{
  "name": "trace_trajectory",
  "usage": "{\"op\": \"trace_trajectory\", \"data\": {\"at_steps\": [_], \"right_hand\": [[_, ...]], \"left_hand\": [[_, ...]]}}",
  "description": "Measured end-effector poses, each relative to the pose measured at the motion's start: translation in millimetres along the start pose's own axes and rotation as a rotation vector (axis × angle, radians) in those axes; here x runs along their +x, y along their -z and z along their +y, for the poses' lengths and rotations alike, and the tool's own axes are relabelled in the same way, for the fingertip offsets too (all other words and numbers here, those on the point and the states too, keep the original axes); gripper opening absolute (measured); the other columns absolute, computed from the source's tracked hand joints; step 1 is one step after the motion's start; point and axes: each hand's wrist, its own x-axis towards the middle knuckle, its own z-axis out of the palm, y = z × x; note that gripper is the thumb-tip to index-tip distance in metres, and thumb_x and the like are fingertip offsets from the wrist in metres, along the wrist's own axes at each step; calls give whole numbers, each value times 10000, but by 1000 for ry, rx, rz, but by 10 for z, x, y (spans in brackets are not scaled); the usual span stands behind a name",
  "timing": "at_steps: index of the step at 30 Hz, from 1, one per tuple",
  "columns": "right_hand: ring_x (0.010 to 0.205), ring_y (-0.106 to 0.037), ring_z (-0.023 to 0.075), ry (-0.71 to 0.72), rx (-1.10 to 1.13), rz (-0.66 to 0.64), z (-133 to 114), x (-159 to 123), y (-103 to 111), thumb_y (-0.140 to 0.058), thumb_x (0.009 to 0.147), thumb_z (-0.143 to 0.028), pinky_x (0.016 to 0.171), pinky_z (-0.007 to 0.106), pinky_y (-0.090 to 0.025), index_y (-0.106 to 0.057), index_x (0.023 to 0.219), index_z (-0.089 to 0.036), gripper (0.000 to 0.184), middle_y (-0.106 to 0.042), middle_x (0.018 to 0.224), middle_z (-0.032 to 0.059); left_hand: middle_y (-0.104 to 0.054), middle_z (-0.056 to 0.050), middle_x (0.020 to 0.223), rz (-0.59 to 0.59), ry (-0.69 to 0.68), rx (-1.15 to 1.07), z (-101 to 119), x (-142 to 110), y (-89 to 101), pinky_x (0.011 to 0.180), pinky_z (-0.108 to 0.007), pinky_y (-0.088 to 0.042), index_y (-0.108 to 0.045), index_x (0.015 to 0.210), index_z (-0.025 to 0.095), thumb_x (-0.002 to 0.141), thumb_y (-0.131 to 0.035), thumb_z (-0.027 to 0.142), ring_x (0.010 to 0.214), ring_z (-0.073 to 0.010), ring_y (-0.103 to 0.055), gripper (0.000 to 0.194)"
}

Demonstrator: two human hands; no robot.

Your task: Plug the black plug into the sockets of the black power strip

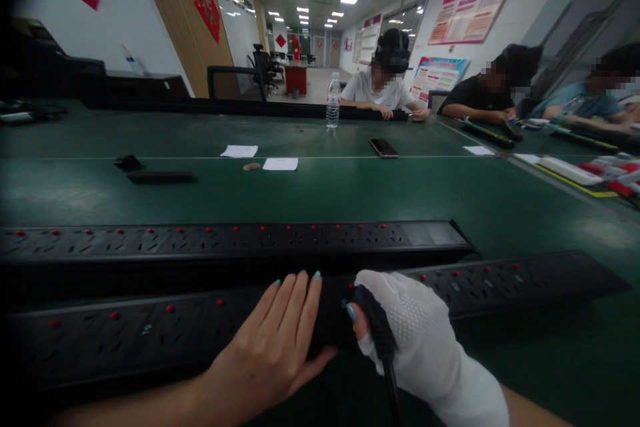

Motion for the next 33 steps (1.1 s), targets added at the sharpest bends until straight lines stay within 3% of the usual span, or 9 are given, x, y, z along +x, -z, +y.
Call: {"op": "trace_trajectory", "data": {"at_steps": [33], "right_hand": [[656, -614, 160, 0, -17, -1, 16, -27, -2, -517, 774, -269, 605, 280, -489, -562, 933, -162, 197, -645, 783, 47]], "left_hand": [[-555, -211, 1170, -11, -6, -9, -7, 12, 6, 871, -393, -440, -473, 1213, -9, 881, -353, 462, 1082, -307, -526, 589]]}}
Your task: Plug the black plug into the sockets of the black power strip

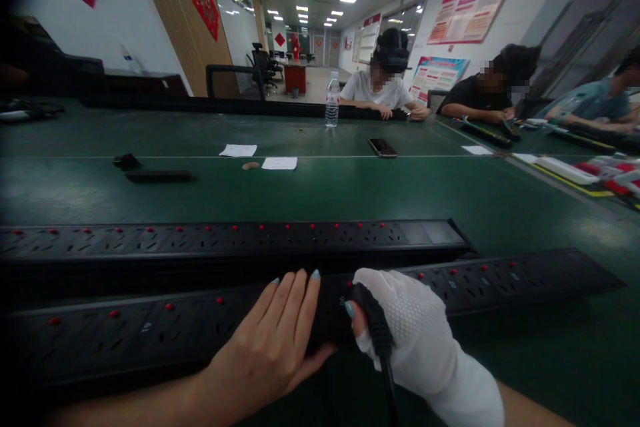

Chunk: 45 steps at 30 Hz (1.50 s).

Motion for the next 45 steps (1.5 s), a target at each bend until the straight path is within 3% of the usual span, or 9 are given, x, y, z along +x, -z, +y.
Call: {"op": "trace_trajectory", "data": {"at_steps": [7, 45], "right_hand": [[662, -611, 160, -25, 17, -42, -6, -5, -6, -508, 778, -264, 609, 284, -484, -569, 926, -172, 184, -643, 791, 43], [670, -624, 167, 52, -66, 49, 75, -51, -93, -537, 788, -280, 611, 280, -502, -581, 907, -141, 189, -644, 778, 66]], "left_hand": [[-557, -208, 1170, 9, 4, 11, 8, 4, 4, 875, -389, -436, -476, 1212, -7, 880, -357, 463, 1084, -304, -526, 588], [-570, -201, 1154, 33, 3, 17, 7, -4, -13, 858, -388, -445, -494, 1197, -2, 873, -365, 473, 1071, -303, -537, 589]]}}
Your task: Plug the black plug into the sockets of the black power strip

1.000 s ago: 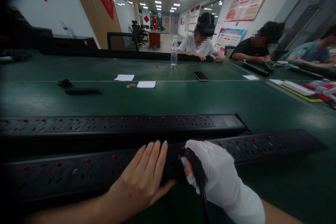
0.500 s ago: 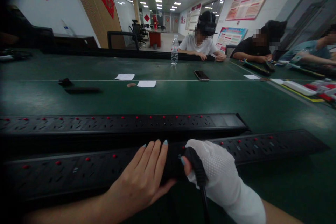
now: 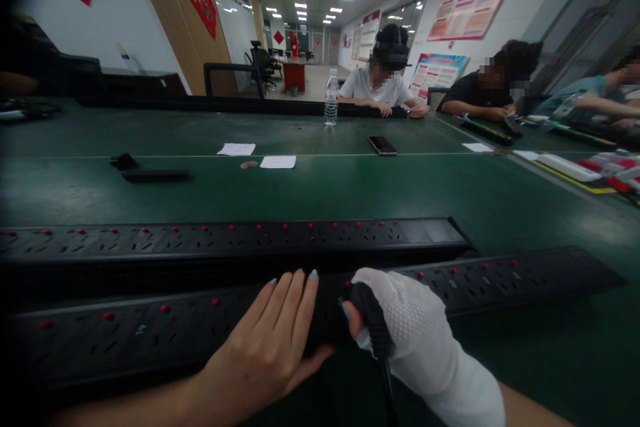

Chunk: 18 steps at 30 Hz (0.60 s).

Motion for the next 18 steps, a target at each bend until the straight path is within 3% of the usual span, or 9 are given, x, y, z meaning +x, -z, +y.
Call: {"op": "trace_trajectory", "data": {"at_steps": [18], "right_hand": [[690, -628, 182, -11, 16, -33, 2, -12, 7, -527, 788, -275, 632, 296, -509, -563, 941, -162, 193, -650, 805, 66]], "left_hand": [[-567, -205, 1157, -6, -1, -7, 6, -6, 4, 858, -390, -439, -492, 1196, -3, 877, -357, 473, 1073, -306, -533, 589]]}}
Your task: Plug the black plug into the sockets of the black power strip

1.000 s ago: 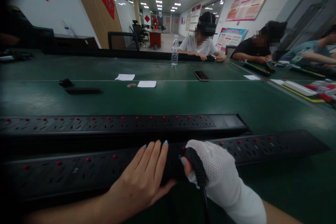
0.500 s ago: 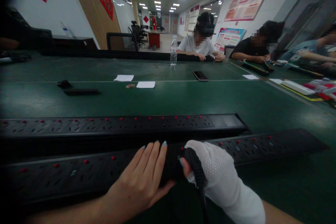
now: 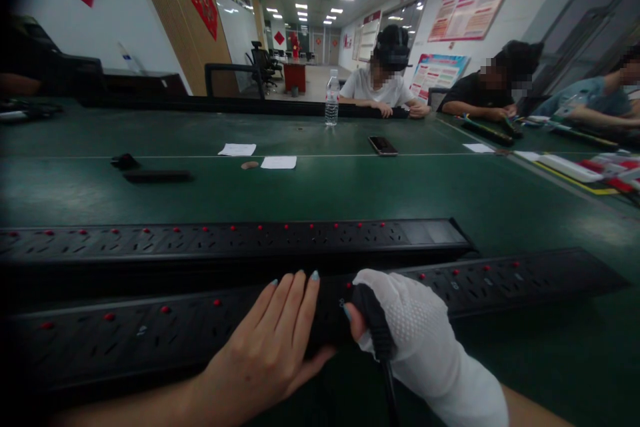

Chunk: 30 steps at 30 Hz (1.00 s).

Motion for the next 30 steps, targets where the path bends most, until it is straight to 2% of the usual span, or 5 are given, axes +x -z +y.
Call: {"op": "trace_trajectory", "data": {"at_steps": [5, 25, 30], "right_hand": [[651, -632, 180, -16, 4, -2, -36, 53, 40, -511, 788, -269, 586, 295, -509, -577, 885, -170, 154, -658, 771, 58], [668, -635, 175, 3, -9, 6, -13, 43, 28, -546, 763, -264, 620, 272, -508, -563, 946, -156, 214, -654, 798, 62], [643, -632, 174, -5, -19, 17, -32, 52, 46, -534, 774, -265, 592, 277, -508, -581, 901, -149, 178, -652, 768, 62]], "left_hand": [[-564, -204, 1162, -24, -4, 5, -12, -1, 18, 874, -388, -430, -481, 1207, -5, 881, -356, 463, 1080, -301, -529, 584], [-571, -202, 1153, -7, -8, -1, -20, 13, 16, 861, -387, -436, -495, 1194, -7, 878, -361, 463, 1065, -297, -539, 581], [-564, -203, 1162, -19, -4, 3, -22, 11, 21, 857, -386, -436, -484, 1205, -8, 882, -356, 459, 1071, -301, -535, 582]]}}
